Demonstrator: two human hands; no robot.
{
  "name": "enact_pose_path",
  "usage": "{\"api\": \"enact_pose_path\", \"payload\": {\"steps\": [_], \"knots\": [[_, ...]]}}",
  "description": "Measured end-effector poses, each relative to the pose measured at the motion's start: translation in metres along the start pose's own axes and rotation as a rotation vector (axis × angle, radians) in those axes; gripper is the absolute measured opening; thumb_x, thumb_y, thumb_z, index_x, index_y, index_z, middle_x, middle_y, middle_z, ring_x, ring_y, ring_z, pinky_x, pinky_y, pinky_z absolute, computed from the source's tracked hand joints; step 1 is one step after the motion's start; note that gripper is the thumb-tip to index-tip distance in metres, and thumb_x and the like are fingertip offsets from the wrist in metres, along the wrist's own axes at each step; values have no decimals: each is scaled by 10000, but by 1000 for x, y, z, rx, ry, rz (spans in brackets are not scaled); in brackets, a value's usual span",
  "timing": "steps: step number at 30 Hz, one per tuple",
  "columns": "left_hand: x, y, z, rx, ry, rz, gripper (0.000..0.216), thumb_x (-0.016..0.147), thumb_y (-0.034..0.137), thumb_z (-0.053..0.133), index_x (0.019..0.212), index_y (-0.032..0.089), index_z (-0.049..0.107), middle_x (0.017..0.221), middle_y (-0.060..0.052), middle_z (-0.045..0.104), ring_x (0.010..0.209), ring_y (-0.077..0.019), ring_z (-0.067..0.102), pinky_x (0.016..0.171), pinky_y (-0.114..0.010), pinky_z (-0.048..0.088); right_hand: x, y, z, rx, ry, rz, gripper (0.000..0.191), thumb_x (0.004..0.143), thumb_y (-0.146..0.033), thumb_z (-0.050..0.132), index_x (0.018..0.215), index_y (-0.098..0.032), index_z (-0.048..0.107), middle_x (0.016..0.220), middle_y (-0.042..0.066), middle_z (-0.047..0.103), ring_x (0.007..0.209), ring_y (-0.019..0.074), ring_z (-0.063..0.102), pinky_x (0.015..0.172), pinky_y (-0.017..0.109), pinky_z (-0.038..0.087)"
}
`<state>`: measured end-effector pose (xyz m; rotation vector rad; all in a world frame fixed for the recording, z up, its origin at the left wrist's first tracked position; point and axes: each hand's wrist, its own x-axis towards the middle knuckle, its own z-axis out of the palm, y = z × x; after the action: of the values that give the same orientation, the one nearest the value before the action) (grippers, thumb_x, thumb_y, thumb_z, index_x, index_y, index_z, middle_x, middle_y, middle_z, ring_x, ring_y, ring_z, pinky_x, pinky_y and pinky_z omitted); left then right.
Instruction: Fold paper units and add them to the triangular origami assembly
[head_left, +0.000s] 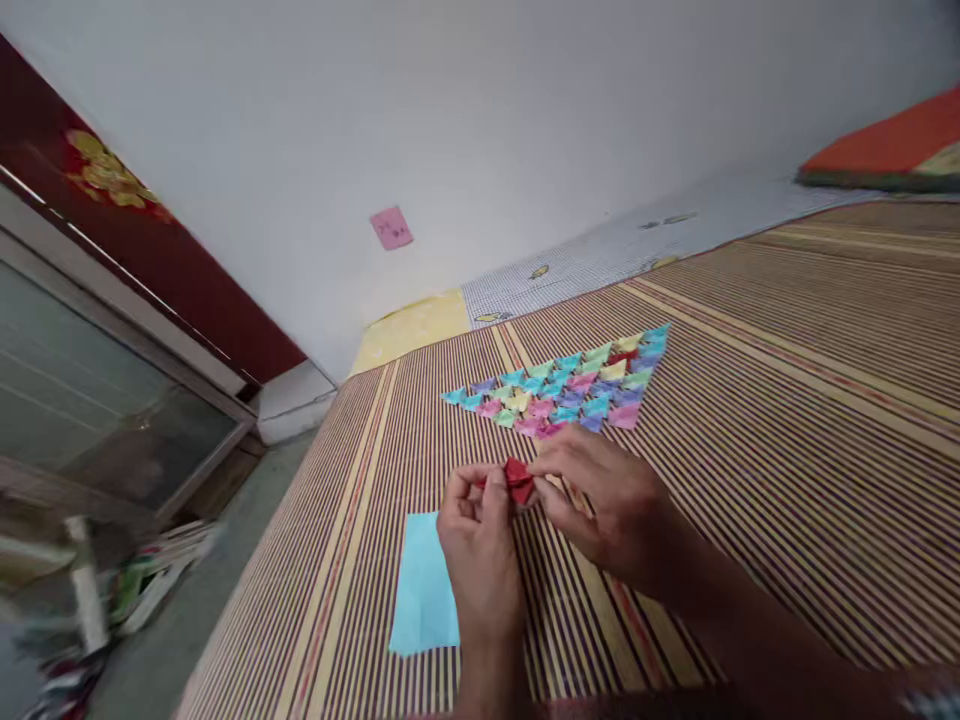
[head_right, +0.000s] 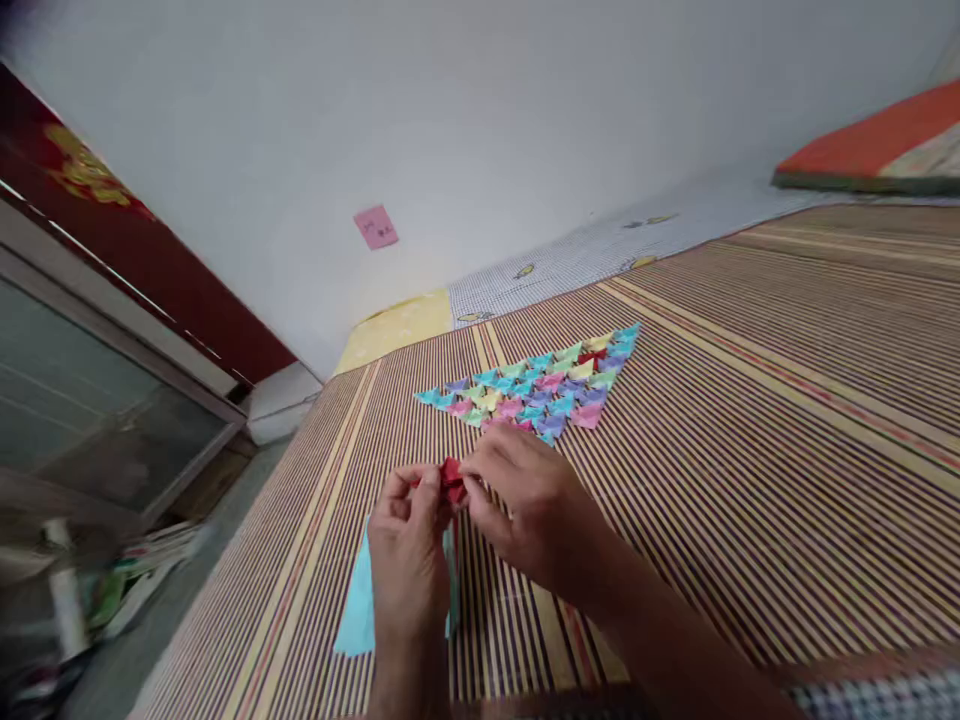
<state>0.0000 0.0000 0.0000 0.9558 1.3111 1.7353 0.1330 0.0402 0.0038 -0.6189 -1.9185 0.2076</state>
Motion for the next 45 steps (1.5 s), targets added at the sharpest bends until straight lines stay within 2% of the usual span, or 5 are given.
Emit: {"api": "enact_pose_path", "payload": {"steps": [11,21,28,35,45], "knots": [[-9,7,13,218,69,203,97,897,245,660,850,177,608,746,1,671,668,-120,665,627,-203,528,0,-8,-1,-123,0,12,162,916,-50,527,870,-139,654,896,96,644,895,247,578,790,382,445],[-15,6,20,200,15,166,84,904,242,665,870,179,620,748,-14,706,677,-131,705,607,-190,531,-4,-10,4,-361,-62,119,113,918,-125,578,846,-138,665,947,112,661,906,284,579,799,409,418],[-20,1,27,38,-5,5,219,927,341,668,1074,186,617,919,-53,749,854,-156,725,759,-228,556,-7,-2,1,-314,-105,315,140,864,-80,563,766,-168,611,851,65,622,815,242,546,751,370,404],[-7,-3,30,-675,-40,-576,379,1049,244,424,871,71,710,868,-127,750,799,-141,732,753,-209,573,-10,3,10,-281,-132,263,135,838,-72,575,802,-172,659,968,92,658,902,267,560,797,385,418],[3,-7,27,-790,66,-667,382,1036,146,372,869,49,702,832,-144,747,773,-147,741,739,-213,595,-15,1,24,-451,-95,143,122,868,-109,617,885,-176,718,1144,136,696,1076,312,590,906,438,428]]}}
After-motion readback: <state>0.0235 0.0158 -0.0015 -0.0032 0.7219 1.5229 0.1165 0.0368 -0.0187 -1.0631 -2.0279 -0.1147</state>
